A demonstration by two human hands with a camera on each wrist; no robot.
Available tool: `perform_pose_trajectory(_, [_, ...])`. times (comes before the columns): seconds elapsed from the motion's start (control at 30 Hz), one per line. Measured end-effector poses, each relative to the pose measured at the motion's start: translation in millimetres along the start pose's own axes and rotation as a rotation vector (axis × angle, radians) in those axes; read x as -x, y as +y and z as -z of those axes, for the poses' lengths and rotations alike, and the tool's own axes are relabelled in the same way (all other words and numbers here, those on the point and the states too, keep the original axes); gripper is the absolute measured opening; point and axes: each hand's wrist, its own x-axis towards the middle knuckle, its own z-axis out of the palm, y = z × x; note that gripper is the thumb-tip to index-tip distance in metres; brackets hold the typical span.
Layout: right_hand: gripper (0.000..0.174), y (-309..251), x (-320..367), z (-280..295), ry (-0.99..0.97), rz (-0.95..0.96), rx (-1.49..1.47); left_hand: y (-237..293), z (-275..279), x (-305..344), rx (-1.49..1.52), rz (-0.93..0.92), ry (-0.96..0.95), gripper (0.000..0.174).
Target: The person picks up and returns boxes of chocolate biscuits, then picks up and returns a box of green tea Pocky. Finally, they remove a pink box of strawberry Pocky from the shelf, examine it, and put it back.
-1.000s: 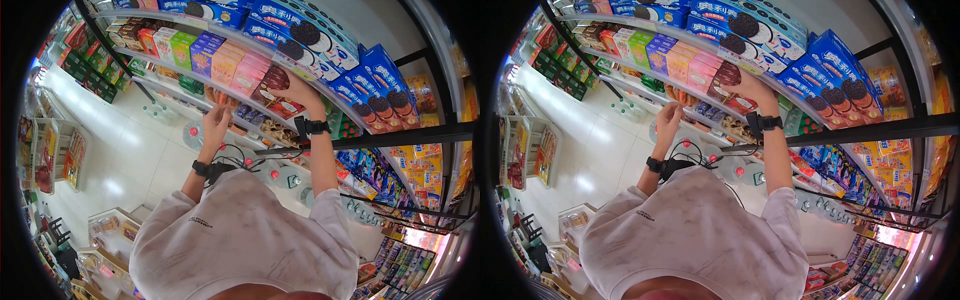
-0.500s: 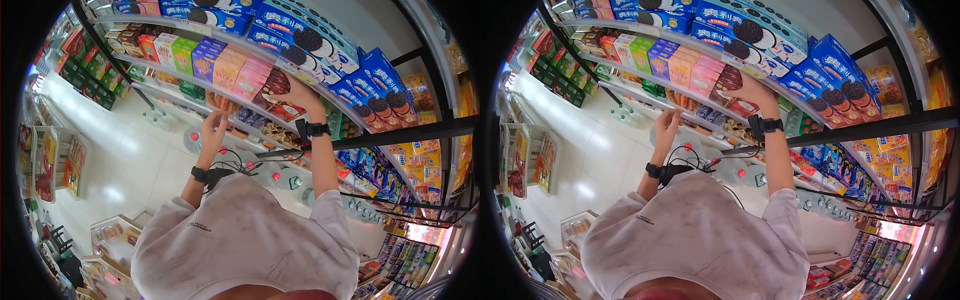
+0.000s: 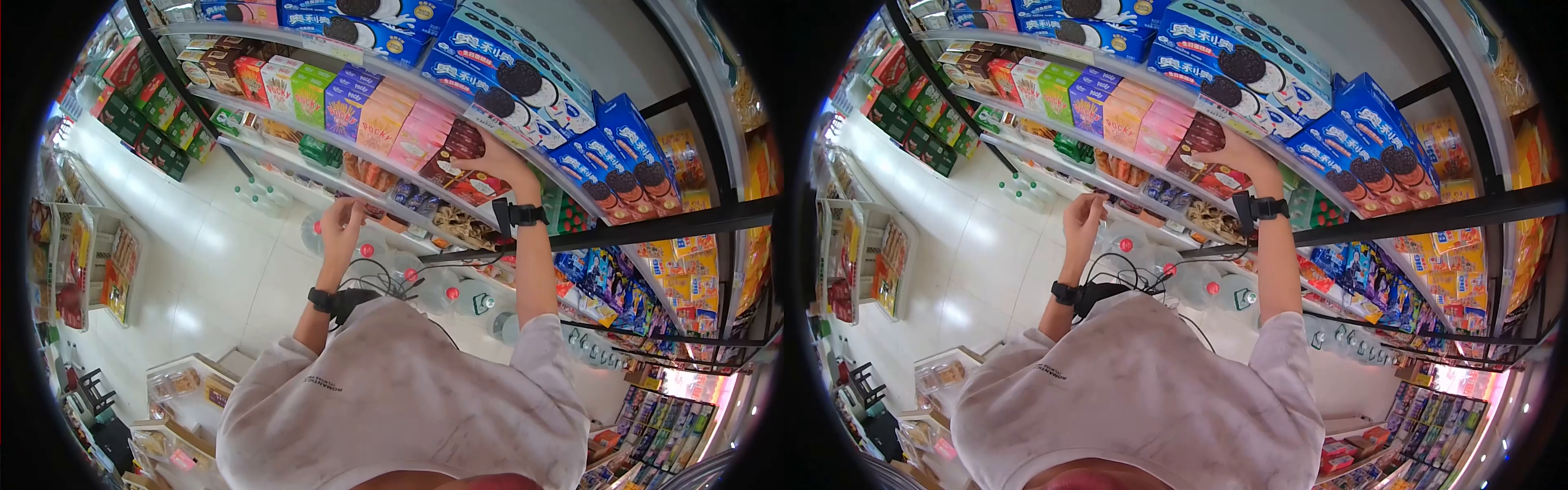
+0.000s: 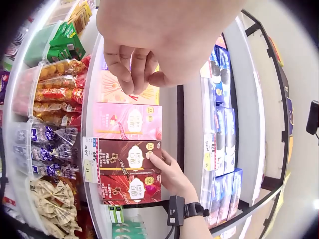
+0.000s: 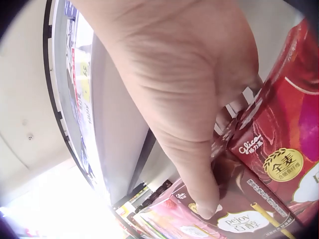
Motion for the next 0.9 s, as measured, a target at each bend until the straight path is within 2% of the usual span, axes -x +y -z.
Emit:
perform_pose_trajectory(0.13, [0.116, -7, 1, 1, 0.036, 0.019, 0.011, -3, 7, 4, 0.027, -0.006, -0.001, 0.019])
perform_pose_trajectory(0.23, [0.111, -30, 10, 18, -0.094, -0.199, -0.252, 1, 13, 6, 0.029, 0.0, 0.018, 0.019])
perform_pose_trajectory(0.37, [0.092, -26, 30, 12, 0.084, -0.216, -0.303, 2, 20, 9, 0.012, 0.017, 0.047, 0.02])
perform_pose_trajectory(0.43, [0.084, -44, 50, 10, 0.2, -0.22, -0.313, -3, 24, 13, -0.007, 0.033, 0.042, 0.02])
perform_pose_trajectory(0.53, [0.077, -31, 65, -15, 0.425, -0.003, 0.038, -8, 25, 16, -0.024, 0.041, 0.017, 0.021])
perform_pose_trajectory(0.67, [0.078, -23, 67, -27, 0.46, 0.024, 0.205, -19, 16, 17, -0.047, 0.091, -0.049, 0.021])
perform_pose_trajectory(0.83, [0.075, -39, 76, -20, 0.508, -0.017, 0.134, -16, -10, 23, -0.075, 0.094, -0.144, 0.021])
perform_pose_trajectory(0.9, [0.073, -44, 93, -23, 0.542, 0.031, 0.068, -22, -19, 27, -0.068, 0.083, -0.183, 0.021])
